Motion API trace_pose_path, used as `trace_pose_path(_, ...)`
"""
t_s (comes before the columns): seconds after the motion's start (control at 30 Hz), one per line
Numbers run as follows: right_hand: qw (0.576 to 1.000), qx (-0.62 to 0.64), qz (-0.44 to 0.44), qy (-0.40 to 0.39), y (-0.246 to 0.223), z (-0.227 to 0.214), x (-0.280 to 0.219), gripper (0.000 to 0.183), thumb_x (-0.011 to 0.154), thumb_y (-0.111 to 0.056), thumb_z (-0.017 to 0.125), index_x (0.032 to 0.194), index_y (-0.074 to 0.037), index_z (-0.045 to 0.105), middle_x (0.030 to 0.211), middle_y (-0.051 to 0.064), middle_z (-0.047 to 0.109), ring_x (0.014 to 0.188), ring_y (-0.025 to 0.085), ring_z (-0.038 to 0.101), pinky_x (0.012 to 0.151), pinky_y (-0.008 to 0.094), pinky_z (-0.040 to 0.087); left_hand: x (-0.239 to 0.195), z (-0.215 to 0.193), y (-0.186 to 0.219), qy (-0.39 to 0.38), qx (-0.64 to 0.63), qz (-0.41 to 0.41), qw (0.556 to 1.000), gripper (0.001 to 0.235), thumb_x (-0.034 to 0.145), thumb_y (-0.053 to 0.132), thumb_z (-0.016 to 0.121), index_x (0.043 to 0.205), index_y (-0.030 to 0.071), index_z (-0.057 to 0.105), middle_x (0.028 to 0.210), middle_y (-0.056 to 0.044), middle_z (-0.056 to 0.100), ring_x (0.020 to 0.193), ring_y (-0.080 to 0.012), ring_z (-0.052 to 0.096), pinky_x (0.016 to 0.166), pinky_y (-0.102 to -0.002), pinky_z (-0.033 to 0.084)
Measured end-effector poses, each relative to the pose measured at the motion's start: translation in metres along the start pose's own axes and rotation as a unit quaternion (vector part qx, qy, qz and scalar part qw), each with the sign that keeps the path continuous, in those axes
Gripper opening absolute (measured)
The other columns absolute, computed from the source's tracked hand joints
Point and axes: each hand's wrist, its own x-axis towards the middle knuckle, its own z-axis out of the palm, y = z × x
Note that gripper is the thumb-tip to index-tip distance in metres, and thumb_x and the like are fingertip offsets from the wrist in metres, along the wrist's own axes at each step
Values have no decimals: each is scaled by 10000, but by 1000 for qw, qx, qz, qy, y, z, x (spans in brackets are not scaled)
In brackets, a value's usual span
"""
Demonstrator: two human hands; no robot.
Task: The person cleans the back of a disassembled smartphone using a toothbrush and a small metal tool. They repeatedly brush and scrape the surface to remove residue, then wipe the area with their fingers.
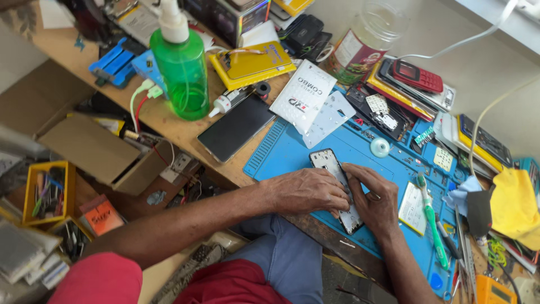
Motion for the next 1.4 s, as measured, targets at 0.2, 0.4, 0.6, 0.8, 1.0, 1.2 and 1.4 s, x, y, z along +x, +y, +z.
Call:
trace_pose_path(0.2,999,9,38,-28,-8,-5,-5,246,922,-9,701,1160,-48,749,1112,161,769,953,281,774,783,338,592,-1,0,2,-92,16,-62,994,300,935,332,661,1124,105,708,1114,-56,721,1163,-251,652,1034,-413,487)
trace_pose_path(0.4,997,25,77,-21,-6,-31,-46,280,891,19,684,1155,-46,752,1101,144,778,993,259,778,828,332,599,2,-2,1,-42,3,-28,999,321,965,323,638,1189,102,698,1286,-54,718,1297,-238,621,1087,-401,472)
trace_pose_path(0.6,967,100,229,52,0,-39,-87,200,949,12,690,1118,-44,782,1024,128,814,920,195,765,821,305,607,5,-5,4,-73,-6,-57,996,343,959,338,640,1197,100,705,1291,-63,709,1320,-247,596,1103,-422,444)
trace_pose_path(0.8,979,14,192,70,-17,-48,-105,204,918,16,686,1092,-44,775,1015,113,797,918,157,774,814,290,619,7,-8,9,-92,16,-65,994,347,956,282,623,1246,103,691,1358,-55,683,1327,-230,590,1130,-410,437)
trace_pose_path(1.0,987,-24,143,70,-14,-49,-118,218,893,26,686,1084,-41,767,1084,118,789,993,203,777,839,313,614,7,-7,10,-110,31,-62,991,364,942,195,618,1292,131,697,1380,-39,666,1345,-219,571,1133,-400,429)
trace_pose_path(1.2,987,-20,148,56,-11,-48,-121,210,896,0,695,1081,-64,770,1088,112,790,994,207,779,838,314,633,8,-6,10,-111,21,-70,991,363,938,199,619,1285,129,697,1381,-35,664,1346,-219,564,1137,-401,428)
trace_pose_path(1.4,986,-11,152,62,-9,-47,-122,211,901,1,686,1088,-55,766,1097,120,785,999,208,777,831,318,630,8,-8,9,-115,15,-69,991,354,960,199,611,1295,115,690,1386,-47,660,1345,-219,564,1133,-408,423)
